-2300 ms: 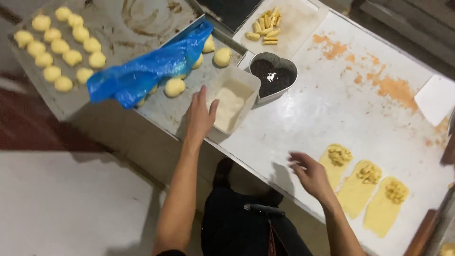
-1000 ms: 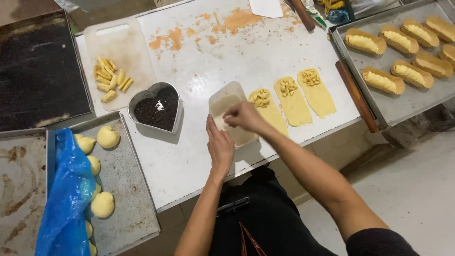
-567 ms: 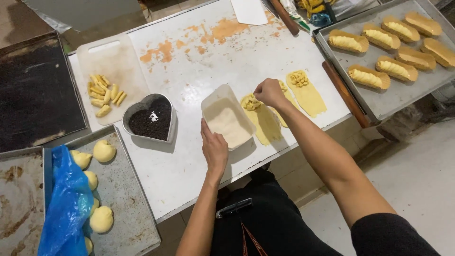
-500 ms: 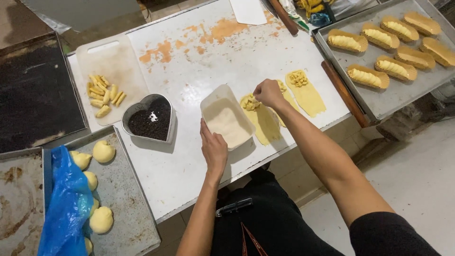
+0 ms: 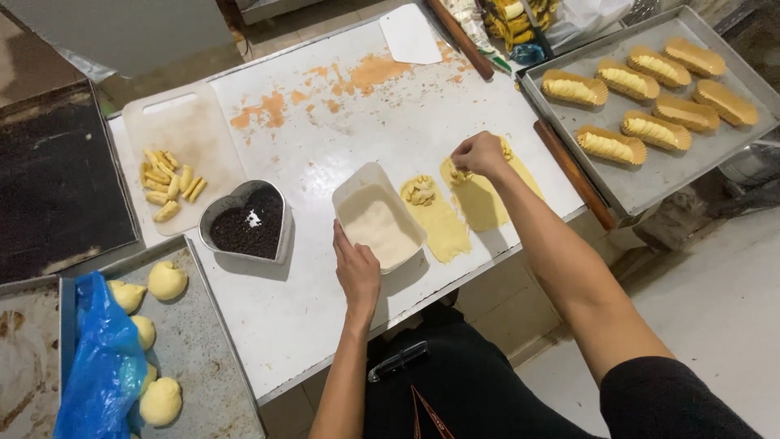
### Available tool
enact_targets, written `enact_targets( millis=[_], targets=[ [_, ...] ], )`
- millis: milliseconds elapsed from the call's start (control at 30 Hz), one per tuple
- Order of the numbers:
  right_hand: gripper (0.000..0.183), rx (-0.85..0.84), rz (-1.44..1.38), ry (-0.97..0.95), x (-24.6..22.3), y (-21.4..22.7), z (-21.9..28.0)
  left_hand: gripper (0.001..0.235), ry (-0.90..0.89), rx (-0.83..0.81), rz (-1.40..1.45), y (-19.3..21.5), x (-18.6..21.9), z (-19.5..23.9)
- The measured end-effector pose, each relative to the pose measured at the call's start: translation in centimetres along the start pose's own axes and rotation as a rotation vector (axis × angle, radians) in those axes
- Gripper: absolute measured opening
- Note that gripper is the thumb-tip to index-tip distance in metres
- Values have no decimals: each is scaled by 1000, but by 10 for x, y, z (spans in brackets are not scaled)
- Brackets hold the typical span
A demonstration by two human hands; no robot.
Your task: Adding banana slices and chocolate chips to dough pieces and folding them to prepare pastries
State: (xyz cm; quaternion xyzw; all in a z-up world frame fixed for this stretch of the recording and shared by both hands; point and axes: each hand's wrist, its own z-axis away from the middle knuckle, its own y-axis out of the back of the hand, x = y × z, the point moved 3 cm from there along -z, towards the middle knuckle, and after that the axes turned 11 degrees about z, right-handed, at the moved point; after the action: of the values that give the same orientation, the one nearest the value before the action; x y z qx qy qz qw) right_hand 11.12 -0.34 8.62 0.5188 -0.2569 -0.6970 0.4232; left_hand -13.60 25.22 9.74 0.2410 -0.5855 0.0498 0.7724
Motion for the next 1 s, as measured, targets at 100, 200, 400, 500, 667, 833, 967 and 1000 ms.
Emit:
enact_targets(
  millis=[100, 200, 400, 500, 667, 833, 967, 1000],
  targets=[
    [18, 79, 281, 51, 41, -2, -34, 68, -12, 24, -29, -4, -7, -2],
    [31, 91, 315, 115, 61, -7, -57, 67, -11, 31, -32, -6, -10, -4],
    [20, 275, 307, 144, 54, 2, -43, 68, -17, 55, -29, -9, -13, -5],
    [33, 112, 556, 196, 67, -19, -46, 68, -26, 65, 26, -8, -15, -3],
    [46, -62, -164, 491, -78, -20, 119, 67, -44, 76, 25, -3, -2, 7],
    [22, -138, 396, 711, -93, -150, 118, 67, -75, 59, -35, -12, -37, -8],
    [11, -126, 424, 740, -76, -197, 95, 68, -40, 59, -83, -11, -40, -9],
    [11, -115, 423, 725, -82, -184, 101, 68, -49, 44, -84, -10, -39, -7]
  ],
)
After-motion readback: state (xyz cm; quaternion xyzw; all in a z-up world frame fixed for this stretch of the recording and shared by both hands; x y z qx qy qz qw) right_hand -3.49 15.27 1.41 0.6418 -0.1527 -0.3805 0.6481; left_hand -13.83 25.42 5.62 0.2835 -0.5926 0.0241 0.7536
